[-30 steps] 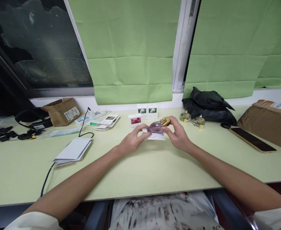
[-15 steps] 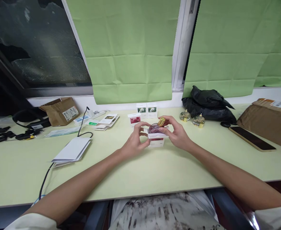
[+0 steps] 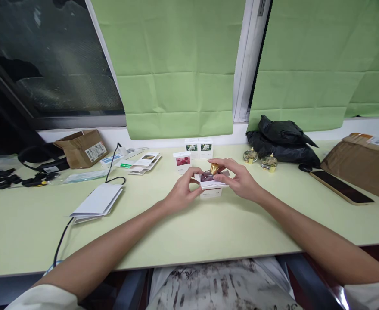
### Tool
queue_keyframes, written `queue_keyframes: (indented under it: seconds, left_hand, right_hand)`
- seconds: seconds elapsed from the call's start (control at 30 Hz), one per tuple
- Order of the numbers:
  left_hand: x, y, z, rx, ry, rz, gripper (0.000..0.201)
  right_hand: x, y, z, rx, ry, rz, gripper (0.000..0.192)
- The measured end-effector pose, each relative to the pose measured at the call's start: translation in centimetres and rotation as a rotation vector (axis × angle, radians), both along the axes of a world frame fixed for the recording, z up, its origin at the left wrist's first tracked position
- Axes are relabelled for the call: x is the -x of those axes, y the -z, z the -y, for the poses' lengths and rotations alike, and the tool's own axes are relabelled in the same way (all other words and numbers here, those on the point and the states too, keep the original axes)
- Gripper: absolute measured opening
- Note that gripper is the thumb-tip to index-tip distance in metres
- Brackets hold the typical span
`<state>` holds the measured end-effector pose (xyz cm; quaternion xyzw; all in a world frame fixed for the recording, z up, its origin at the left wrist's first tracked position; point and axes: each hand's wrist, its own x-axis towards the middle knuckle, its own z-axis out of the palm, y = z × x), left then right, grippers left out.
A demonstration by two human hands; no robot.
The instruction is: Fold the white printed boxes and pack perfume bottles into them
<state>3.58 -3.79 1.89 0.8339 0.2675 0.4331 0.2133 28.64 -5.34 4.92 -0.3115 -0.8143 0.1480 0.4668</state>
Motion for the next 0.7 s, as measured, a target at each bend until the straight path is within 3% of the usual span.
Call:
queue_keyframes:
  seconds: [0.43, 0.7]
  left_hand:
    - [-0.07, 0.01, -0.09, 0.007, 0.003, -0.01, 0.039]
    - [-0.1, -0.04, 0.03, 0.035, -0.008, -0.01, 0.036]
  right_hand:
    - [0.02, -0.16, -0.13, -0.096, -0.022, 0.119, 0.032]
    - [-0.19, -0.44, 0.01, -0.006, -0.052, 0.135, 0.03]
